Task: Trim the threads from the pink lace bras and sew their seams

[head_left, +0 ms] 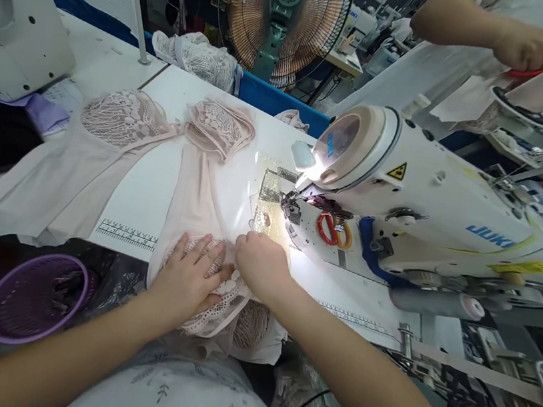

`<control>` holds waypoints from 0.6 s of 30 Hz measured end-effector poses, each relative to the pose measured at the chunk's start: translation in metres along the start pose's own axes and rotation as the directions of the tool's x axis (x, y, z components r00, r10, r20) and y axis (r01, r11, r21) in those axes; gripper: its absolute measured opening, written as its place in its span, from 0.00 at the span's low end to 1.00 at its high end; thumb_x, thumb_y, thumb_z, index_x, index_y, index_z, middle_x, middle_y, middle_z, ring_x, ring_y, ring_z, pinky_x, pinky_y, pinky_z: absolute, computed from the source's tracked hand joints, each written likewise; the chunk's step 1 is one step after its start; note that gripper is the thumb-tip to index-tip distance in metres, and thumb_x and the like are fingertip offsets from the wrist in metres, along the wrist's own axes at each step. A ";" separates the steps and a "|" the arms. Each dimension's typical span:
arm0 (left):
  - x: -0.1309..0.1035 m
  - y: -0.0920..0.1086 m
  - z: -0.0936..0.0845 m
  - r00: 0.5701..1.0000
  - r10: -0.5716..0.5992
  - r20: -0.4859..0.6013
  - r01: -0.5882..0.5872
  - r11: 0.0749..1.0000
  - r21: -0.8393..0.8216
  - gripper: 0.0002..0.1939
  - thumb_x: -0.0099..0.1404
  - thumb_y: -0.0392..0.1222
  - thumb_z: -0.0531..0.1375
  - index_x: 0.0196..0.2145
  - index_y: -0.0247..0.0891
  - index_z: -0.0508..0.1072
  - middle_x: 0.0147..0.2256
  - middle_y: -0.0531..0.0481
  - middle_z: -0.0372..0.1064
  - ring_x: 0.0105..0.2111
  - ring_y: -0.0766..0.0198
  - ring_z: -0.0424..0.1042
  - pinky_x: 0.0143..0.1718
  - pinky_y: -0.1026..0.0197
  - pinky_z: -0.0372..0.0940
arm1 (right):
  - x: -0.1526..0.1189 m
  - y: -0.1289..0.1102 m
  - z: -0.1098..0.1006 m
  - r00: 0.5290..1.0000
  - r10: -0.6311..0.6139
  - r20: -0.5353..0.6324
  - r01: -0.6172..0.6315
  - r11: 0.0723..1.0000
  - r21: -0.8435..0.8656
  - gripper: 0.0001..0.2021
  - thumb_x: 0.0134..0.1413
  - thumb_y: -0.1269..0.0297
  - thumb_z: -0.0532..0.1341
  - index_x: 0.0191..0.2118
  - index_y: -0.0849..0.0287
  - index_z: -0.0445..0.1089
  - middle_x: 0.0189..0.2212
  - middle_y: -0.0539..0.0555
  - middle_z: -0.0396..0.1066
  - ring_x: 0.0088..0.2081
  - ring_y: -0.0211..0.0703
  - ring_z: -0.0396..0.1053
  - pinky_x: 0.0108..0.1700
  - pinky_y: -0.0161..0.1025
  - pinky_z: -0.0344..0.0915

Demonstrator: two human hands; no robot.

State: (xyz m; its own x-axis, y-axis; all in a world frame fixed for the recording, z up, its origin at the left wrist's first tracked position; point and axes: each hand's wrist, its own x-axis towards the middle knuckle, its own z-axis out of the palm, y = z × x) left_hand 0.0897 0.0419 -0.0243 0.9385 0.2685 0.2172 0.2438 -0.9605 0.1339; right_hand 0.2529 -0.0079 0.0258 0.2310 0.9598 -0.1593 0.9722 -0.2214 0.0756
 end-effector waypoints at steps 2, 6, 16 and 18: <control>-0.003 0.000 0.000 1.000 -0.007 -0.011 0.007 1.000 0.003 0.21 0.62 0.53 0.58 0.52 0.50 0.68 0.57 0.42 0.62 0.58 0.42 0.58 0.55 0.33 0.50 | 0.004 0.023 -0.005 0.990 0.133 -0.049 -0.135 0.990 -0.032 0.08 0.47 0.80 0.56 0.28 0.63 0.70 0.25 0.61 0.69 0.28 0.46 0.67 0.23 0.36 0.55; -0.013 -0.003 -0.001 0.999 -0.020 -0.037 0.020 1.000 0.004 0.22 0.59 0.53 0.61 0.52 0.52 0.69 0.57 0.44 0.62 0.57 0.41 0.58 0.56 0.34 0.48 | -0.033 0.077 -0.009 0.903 0.407 -0.141 -0.420 0.904 -0.077 0.10 0.49 0.78 0.53 0.22 0.60 0.64 0.17 0.57 0.63 0.18 0.41 0.59 0.19 0.37 0.47; -0.005 -0.037 -0.017 0.996 -0.006 0.088 0.010 0.999 -0.040 0.15 0.57 0.50 0.61 0.39 0.42 0.77 0.37 0.40 0.74 0.43 0.36 0.67 0.44 0.35 0.58 | -0.262 0.055 0.107 0.515 0.550 0.658 -0.733 0.680 0.006 0.11 0.45 0.81 0.53 0.22 0.60 0.66 0.25 0.58 0.71 0.29 0.49 0.72 0.27 0.37 0.56; 0.014 -0.056 -0.021 0.992 0.008 0.126 0.012 0.988 -0.153 0.17 0.55 0.53 0.62 0.38 0.39 0.76 0.39 0.41 0.74 0.45 0.37 0.67 0.48 0.37 0.58 | -0.281 0.048 0.127 0.471 0.575 0.669 -0.785 0.619 0.020 0.11 0.36 0.84 0.56 0.19 0.60 0.67 0.24 0.58 0.71 0.31 0.52 0.73 0.28 0.38 0.58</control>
State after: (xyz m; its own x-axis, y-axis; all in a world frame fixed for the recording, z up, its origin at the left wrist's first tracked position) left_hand 0.0839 0.1013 -0.0090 0.9637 0.2497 0.0943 0.2145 -0.9349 0.2829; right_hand 0.2397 -0.3098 -0.0507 0.6927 0.2090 -0.6903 0.4213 -0.8941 0.1520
